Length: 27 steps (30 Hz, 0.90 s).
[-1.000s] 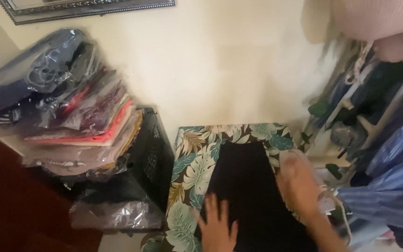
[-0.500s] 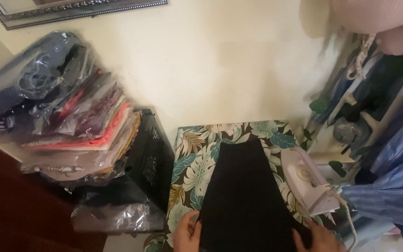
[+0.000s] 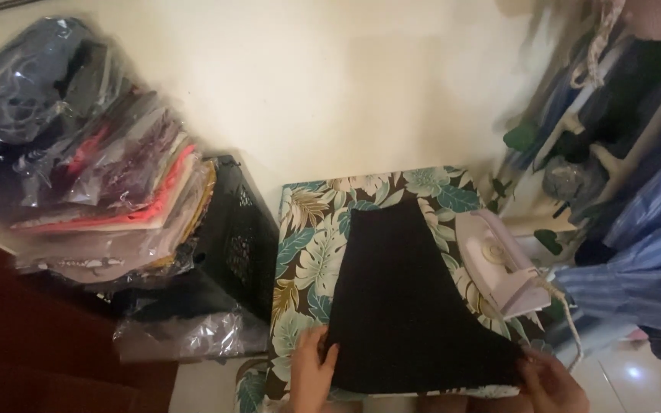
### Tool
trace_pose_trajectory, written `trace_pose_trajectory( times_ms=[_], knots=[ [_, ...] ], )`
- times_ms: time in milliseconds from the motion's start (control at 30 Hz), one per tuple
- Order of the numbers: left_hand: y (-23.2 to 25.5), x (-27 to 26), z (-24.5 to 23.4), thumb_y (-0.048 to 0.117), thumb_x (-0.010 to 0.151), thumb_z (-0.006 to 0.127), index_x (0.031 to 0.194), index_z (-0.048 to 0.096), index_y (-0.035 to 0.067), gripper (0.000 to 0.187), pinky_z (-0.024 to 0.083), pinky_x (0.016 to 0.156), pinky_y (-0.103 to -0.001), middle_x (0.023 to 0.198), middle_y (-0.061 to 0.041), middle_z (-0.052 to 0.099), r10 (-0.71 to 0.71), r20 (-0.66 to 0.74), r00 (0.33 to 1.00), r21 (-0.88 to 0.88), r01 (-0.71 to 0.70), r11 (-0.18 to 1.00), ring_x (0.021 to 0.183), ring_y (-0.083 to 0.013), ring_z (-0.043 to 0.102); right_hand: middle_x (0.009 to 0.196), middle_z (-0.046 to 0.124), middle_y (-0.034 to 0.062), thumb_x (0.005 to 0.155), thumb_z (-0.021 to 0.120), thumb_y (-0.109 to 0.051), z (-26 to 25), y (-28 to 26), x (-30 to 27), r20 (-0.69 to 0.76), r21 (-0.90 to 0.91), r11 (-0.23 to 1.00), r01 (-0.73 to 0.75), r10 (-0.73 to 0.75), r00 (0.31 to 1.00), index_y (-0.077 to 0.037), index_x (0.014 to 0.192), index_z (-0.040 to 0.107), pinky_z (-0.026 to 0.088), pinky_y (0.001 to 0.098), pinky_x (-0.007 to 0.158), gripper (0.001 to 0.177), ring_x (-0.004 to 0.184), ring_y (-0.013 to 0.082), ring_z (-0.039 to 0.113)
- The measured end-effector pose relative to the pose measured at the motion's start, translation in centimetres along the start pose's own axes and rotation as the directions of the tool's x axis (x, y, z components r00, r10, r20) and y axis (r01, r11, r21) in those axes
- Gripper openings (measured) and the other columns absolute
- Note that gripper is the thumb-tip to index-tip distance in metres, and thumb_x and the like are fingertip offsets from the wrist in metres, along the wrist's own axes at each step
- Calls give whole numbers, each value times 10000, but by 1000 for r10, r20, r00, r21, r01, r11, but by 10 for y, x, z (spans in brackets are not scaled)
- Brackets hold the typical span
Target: Smoothing and folding a black garment on a table, then placing it into a plastic bag.
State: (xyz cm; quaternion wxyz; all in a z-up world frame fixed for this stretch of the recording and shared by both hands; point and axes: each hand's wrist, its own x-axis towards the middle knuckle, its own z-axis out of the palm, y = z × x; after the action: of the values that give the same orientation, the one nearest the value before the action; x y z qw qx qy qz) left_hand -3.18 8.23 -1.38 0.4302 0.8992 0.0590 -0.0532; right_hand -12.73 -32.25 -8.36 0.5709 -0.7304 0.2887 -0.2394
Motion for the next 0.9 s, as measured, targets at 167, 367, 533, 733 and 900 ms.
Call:
trace_pose_trajectory(
  times_ms=[167,367,533,733,900],
  knots=[
    [9,-9,-1,232,943,659,1288,623,171,352,523,981,-328,1225,-43,572,70,-75,995,-12,-71,997,1121,-188,630,1041,826,37,940,715,-236,-11,-28,-13,62,-336,942,12,9,998,-222,1262,762,571,303,877,326,918,172,770],
    [12,-11,-6,211,930,677,1175,647,163,252,568,875,-306,1128,-46,607,100,-141,985,-90,-113,989,956,-173,673,988,762,100,883,783,-129,-11,-39,-26,4,-309,947,84,-87,996,-82,1152,774,575,311,705,273,746,198,714],
    [9,-13,-5,266,942,675,1036,697,154,148,575,807,-281,1045,-34,608,58,-168,984,-95,-75,993,867,-149,681,885,863,71,854,832,-259,-17,-31,-18,39,-446,882,-153,190,981,-127,1082,813,580,299,859,265,834,180,796],
    [17,-16,-12,388,928,700,889,658,181,216,485,745,-307,921,-7,559,34,-137,990,49,-27,998,787,-158,598,552,702,92,876,774,-364,-11,-20,-11,174,-478,862,-168,281,944,-178,1029,877,470,277,594,261,540,181,646],
    [19,-18,-14,474,944,662,735,596,169,376,456,781,-341,861,-12,547,28,-117,993,213,-2,977,852,-180,581,887,739,130,946,756,-131,-13,-44,-7,231,-137,957,-255,281,931,-3,1101,873,441,317,815,233,838,234,603]
  ],
)
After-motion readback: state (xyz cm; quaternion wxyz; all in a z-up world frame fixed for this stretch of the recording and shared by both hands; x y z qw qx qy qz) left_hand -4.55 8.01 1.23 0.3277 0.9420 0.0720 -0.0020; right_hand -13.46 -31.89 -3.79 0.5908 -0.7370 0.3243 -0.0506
